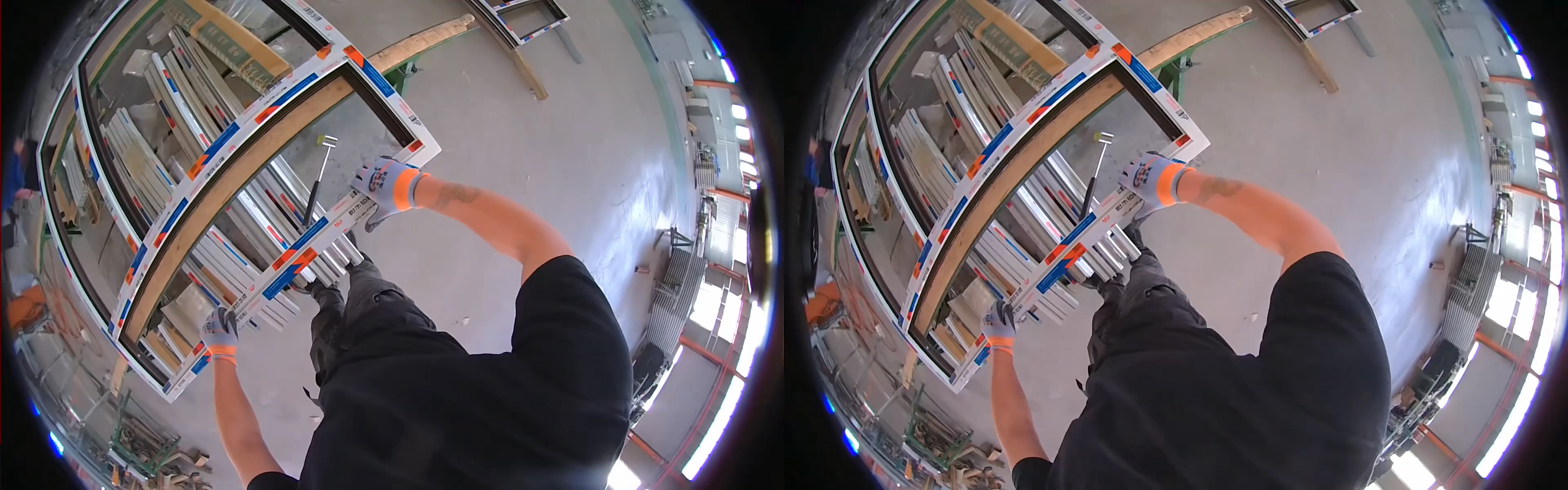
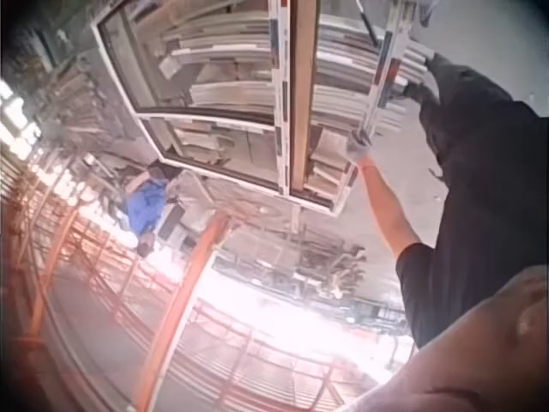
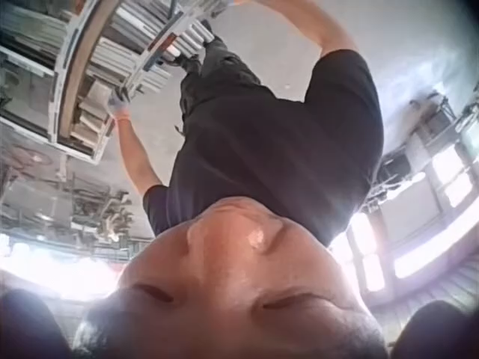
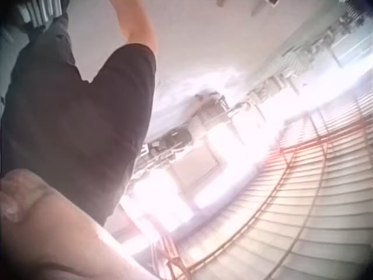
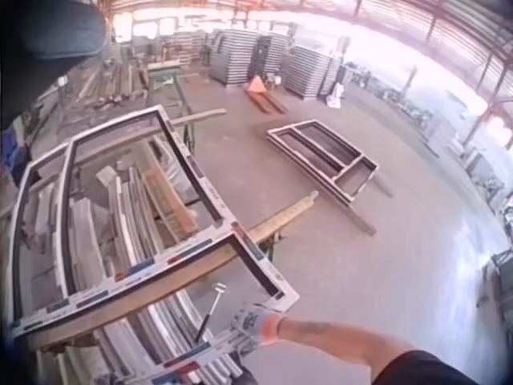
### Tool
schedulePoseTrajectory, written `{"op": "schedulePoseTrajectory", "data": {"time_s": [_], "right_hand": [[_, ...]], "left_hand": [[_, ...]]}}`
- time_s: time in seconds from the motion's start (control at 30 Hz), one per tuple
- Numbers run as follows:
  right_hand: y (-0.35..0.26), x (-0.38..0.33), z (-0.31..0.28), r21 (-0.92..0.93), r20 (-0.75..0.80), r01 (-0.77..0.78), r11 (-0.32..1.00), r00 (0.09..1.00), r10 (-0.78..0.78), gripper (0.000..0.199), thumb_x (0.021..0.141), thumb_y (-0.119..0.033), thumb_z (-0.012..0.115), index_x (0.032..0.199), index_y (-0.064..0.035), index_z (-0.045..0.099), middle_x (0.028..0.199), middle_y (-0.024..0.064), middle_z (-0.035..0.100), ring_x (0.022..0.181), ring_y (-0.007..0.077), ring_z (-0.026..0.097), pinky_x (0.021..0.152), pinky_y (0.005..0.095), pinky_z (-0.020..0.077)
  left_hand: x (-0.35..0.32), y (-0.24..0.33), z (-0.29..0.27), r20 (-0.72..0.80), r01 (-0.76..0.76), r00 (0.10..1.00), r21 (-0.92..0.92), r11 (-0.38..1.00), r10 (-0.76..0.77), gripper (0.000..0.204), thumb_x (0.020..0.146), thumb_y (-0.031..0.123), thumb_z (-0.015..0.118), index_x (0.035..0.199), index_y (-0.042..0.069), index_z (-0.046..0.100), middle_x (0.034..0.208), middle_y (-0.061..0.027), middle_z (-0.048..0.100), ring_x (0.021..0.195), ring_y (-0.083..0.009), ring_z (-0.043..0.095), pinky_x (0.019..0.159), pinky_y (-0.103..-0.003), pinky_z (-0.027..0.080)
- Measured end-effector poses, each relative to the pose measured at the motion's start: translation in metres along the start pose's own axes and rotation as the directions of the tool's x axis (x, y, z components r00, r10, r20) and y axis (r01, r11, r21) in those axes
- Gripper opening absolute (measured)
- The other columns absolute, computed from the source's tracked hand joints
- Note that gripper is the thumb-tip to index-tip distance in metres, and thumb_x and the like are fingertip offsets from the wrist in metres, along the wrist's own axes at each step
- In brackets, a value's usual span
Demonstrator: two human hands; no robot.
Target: Moving and organizing aluminum window frames in a fabrication workshop and using a miter saw.
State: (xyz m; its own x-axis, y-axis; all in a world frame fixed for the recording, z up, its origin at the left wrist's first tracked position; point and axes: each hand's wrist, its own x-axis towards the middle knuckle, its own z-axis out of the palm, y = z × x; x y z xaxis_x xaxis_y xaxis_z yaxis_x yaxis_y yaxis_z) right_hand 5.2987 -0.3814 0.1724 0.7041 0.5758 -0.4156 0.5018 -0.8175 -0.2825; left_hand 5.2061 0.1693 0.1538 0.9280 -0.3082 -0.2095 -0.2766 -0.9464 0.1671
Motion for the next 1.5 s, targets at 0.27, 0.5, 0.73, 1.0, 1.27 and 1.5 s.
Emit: {"op": "schedulePoseTrajectory", "data": {"time_s": [0.27, 0.5, 0.73, 1.0, 1.27, 1.5], "right_hand": [[0.004, -0.003, 0.014, -0.149, -0.149, 0.007, 0.989, 0.988, -0.029, 0.050, 0.074, -0.050, 0.072, 0.102, -0.0114, 0.059, 0.093, 0.0061, 0.063, 0.089, 0.0250, 0.063, 0.080, 0.0381, 0.0499], [-0.002, 0.001, 0.013, -0.091, -0.177, 0.013, 0.996, 0.984, -0.029, 0.046, 0.073, -0.049, 0.072, 0.098, -0.0121, 0.061, 0.090, 0.0046, 0.063, 0.086, 0.0243, 0.063, 0.080, 0.0365, 0.0493], [0.000, 0.000, 0.024, -0.073, -0.176, 0.000, 0.997, 0.984, -0.013, 0.043, 0.071, -0.045, 0.074, 0.093, -0.0111, 0.061, 0.087, 0.0055, 0.063, 0.084, 0.0253, 0.062, 0.079, 0.0364, 0.0497], [-0.025, 0.015, 0.026, -0.038, -0.265, 0.019, 0.999, 0.964, -0.029, 0.041, 0.072, -0.046, 0.069, 0.093, -0.0123, 0.062, 0.089, 0.0070, 0.063, 0.088, 0.0271, 0.062, 0.077, 0.0380, 0.0499], [-0.117, -0.028, 0.030, -0.158, -0.389, -0.021, 0.987, 0.920, -0.043, 0.068, 0.065, -0.052, 0.076, 0.112, -0.0068, 0.058, 0.108, 0.0133, 0.061, 0.099, 0.0326, 0.057, 0.091, 0.0456, 0.0431], [-0.371, 0.071, 0.031, -0.022, -0.315, 0.149, 0.989, 0.937, -0.149, 0.068, 0.068, -0.049, 0.076, 0.115, -0.0037, 0.056, 0.102, 0.0149, 0.061, 0.097, 0.0354, 0.058, 0.087, 0.0448, 0.0460]], "left_hand": [[0.020, 0.086, -0.041, 0.096, -0.052, 0.993, -0.105, 0.993, 0.062, 0.061, 0.074, 0.037, 0.073, 0.124, 0.009, 0.051, 0.113, -0.0130, 0.059, 0.102, -0.0334, 0.057, 0.092, -0.044, 0.044], [-0.013, 0.035, 0.019, 0.025, 0.027, 0.999, 0.176, 0.984, -0.031, 0.079, 0.063, 0.050, 0.077, 0.125, 0.008, 0.050, 0.111, -0.0114, 0.059, 0.102, -0.0302, 0.057, 0.086, -0.043, 0.045], [-0.018, 0.029, 0.047, -0.096, -0.044, 0.993, 0.222, 0.974, 0.067, 0.080, 0.062, 0.054, 0.077, 0.122, 0.008, 0.052, 0.112, -0.0130, 0.060, 0.102, -0.0306, 0.058, 0.086, -0.044, 0.047], [-0.040, 0.011, 0.032, -0.140, 0.031, 0.990, 0.236, 0.971, 0.002, 0.083, 0.062, 0.056, 0.077, 0.123, 0.006, 0.053, 0.109, -0.0157, 0.063, 0.101, -0.0340, 0.060, 0.086, -0.045, 0.048], [-0.067, 0.018, -0.017, -0.135, -0.027, 0.990, 0.024, 0.999, 0.030, 0.059, 0.068, 0.057, 0.070, 0.097, 0.007, 0.060, 0.093, -0.0130, 0.062, 0.091, -0.0298, 0.060, 0.081, -0.039, 0.047], [-0.155, -0.022, -0.030, -0.326, 0.023, 0.942, -0.172, 0.985, -0.079, 0.065, 0.067, 0.050, 0.072, 0.114, 0.007, 0.059, 0.102, -0.0117, 0.061, 0.101, -0.0297, 0.058, 0.092, -0.040, 0.043]]}}
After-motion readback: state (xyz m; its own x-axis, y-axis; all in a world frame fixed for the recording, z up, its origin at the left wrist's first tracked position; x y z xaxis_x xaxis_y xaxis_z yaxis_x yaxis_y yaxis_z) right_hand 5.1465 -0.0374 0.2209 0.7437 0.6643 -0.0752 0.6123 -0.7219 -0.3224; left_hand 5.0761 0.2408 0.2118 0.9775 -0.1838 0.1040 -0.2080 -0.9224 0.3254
